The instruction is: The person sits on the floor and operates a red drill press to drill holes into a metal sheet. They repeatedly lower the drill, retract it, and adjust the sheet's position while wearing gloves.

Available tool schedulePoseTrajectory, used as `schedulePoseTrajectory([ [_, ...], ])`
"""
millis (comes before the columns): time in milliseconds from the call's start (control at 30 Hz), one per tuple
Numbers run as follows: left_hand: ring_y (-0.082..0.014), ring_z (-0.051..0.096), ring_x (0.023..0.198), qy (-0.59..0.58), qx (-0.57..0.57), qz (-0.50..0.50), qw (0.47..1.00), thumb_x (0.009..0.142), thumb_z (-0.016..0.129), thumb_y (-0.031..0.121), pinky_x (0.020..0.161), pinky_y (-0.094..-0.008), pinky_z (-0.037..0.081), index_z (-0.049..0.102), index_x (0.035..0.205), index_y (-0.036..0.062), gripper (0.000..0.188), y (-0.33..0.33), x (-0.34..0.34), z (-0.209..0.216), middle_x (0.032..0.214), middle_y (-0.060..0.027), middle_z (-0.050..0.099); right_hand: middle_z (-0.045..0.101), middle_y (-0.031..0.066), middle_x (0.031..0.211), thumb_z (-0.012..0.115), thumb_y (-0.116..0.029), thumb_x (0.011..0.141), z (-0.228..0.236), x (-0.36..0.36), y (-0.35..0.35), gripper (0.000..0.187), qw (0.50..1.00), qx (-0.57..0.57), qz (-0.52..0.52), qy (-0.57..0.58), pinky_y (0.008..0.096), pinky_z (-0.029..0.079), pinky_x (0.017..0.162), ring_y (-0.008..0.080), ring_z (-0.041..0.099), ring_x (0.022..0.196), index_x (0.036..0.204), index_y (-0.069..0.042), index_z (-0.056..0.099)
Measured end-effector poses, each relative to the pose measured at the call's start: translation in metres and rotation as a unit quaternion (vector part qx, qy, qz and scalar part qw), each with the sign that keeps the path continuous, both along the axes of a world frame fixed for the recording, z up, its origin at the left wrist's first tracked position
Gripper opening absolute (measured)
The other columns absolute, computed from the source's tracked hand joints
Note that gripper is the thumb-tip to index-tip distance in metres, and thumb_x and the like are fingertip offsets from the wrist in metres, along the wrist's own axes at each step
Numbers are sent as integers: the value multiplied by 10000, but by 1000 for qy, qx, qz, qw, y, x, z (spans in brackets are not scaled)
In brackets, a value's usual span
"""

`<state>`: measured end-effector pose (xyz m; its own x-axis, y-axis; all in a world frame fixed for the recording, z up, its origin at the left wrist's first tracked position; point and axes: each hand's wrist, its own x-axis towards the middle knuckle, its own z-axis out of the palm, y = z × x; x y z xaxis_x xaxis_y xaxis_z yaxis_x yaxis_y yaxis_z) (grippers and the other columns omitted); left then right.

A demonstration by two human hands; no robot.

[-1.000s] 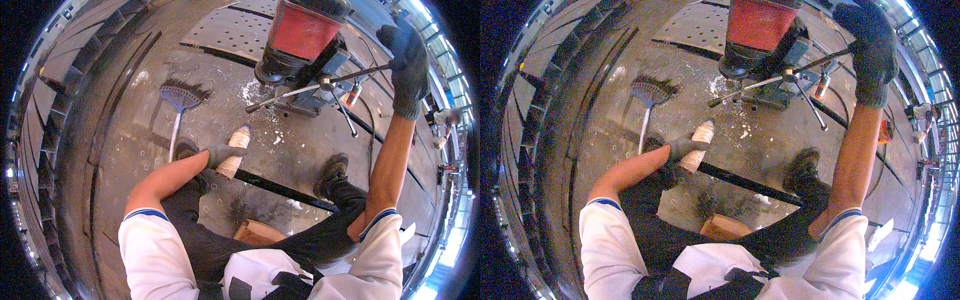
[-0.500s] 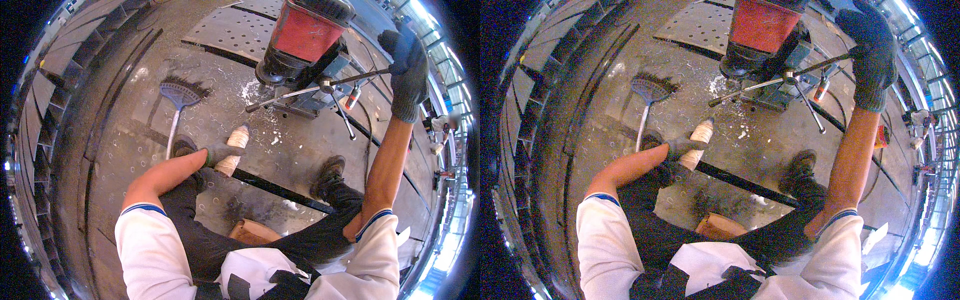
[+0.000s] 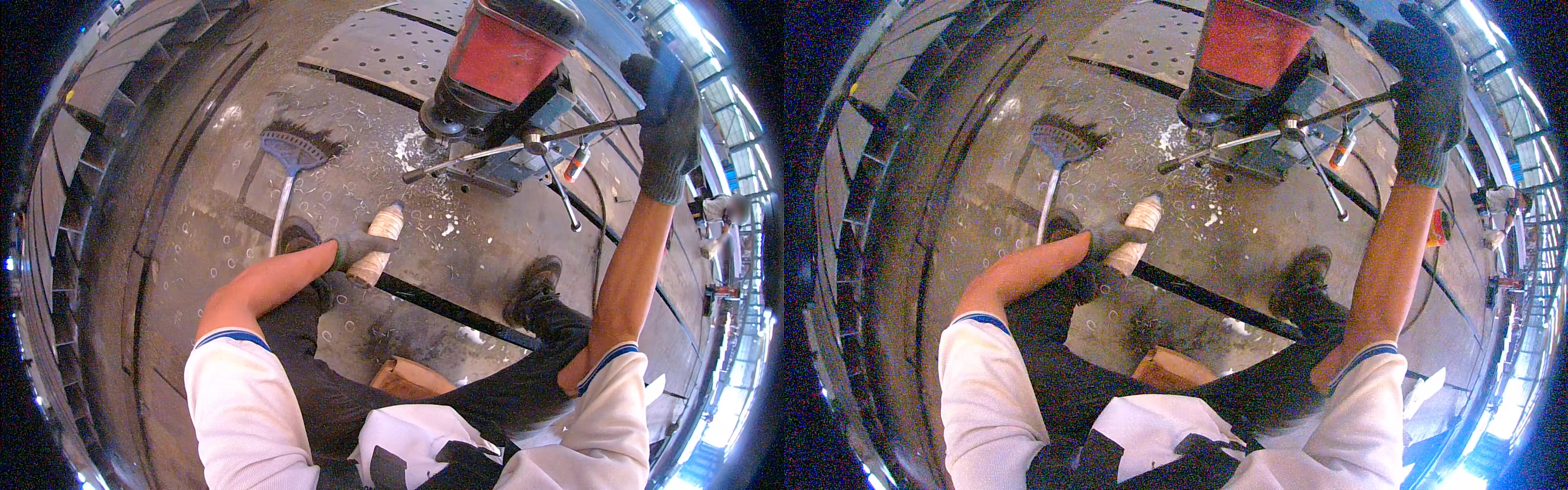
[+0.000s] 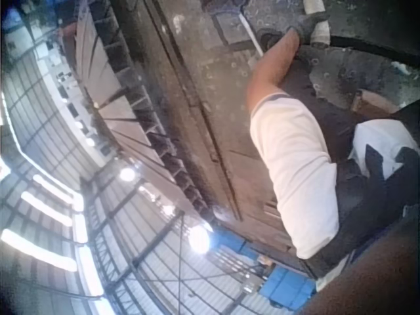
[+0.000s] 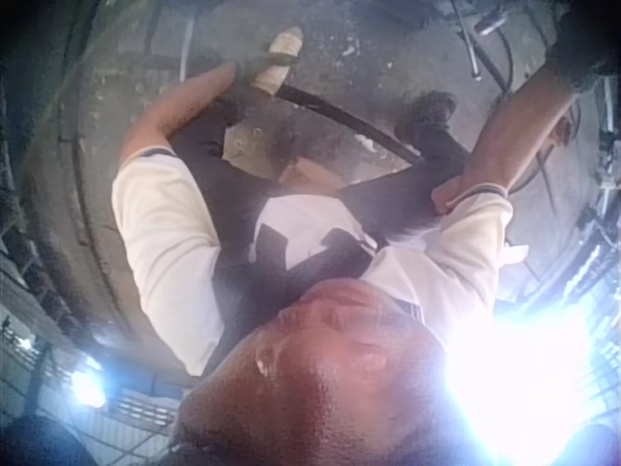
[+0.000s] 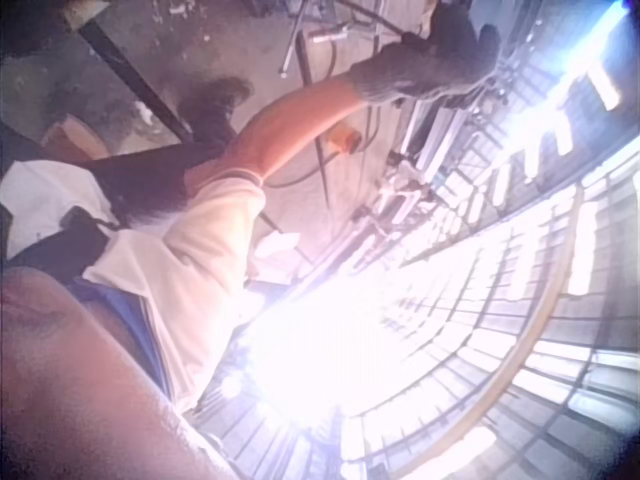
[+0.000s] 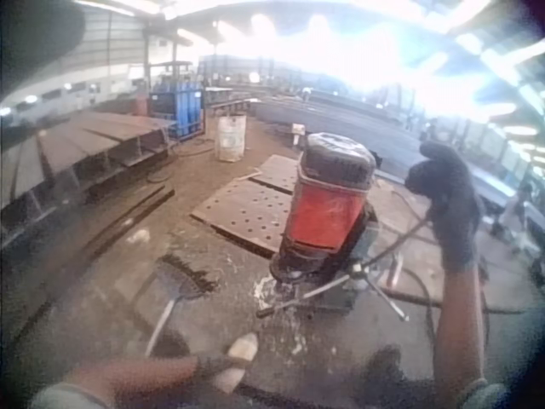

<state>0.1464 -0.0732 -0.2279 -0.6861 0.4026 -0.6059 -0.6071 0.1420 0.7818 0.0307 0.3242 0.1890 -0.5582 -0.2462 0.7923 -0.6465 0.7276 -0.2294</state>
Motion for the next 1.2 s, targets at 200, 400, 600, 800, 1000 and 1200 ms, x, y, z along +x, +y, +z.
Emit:
schedulePoseTrajectory([
  [200, -224, 714, 874, -12, -3, 7, 1000, 733, 926, 287, 752, -392, 596, 661, 1212, 21, 609, 0, 1, -5, 1061, -107, 722, 742, 206, 1143, 499, -318, 1080, -1, 1, -7, 456, 999, -43, 11, -27, 417, 587, 932, 304, 743, 1034, 1380, 18, 570],
  [400, -185, 673, 968, -12, 19, 5, 1000, 783, 898, 270, 836, -374, 566, 648, 1266, 75, 578, 1, 1, -7, 1114, -45, 708, 727, 229, 1156, 476, -353, 1095, 2, 0, -5, 501, 999, -4, 30, -20, 447, 582, 947, 329, 731, 1064, 1369, 57, 561],
  [600, -207, 686, 873, -1, 125, 0, 992, 745, 911, 230, 779, -408, 584, 625, 1215, 103, 565, -1, 6, -12, 1022, -58, 693, 720, 234, 1172, 507, -407, 1077, 0, -4, -6, 558, 995, -40, 78, -41, 449, 581, 945, 342, 728, 1066, 1376, 62, 552],
  [800, -214, 677, 781, 10, 94, -4, 996, 797, 873, 294, 721, -413, 583, 636, 1133, 126, 444, 6, 9, -5, 932, -47, 683, 734, 221, 1136, 525, -400, 1060, 4, -2, -10, 558, 999, -14, 38, -31, 422, 590, 924, 323, 739, 1040, 1368, 64, 561],
  [1000, -216, 670, 743, -18, 135, 20, 990, 819, 853, 351, 709, -417, 590, 642, 1097, 139, 408, 9, 8, -38, 875, -41, 671, 752, 203, 1075, 572, -233, 1002, 8, 1, -16, 457, 998, -41, 5, -51, 379, 595, 911, 265, 748, 1007, 1339, 76, 581],
  [1200, -198, 683, 836, -12, 69, 5, 998, 804, 865, 338, 753, -406, 582, 658, 1135, 119, 448, 8, 10, 24, 969, -46, 700, 746, 205, 1096, 583, -197, 996, 6, 6, -13, 447, 1000, -9, 7, -17, 372, 597, 916, 267, 746, 1023, 1343, 85, 570],
])
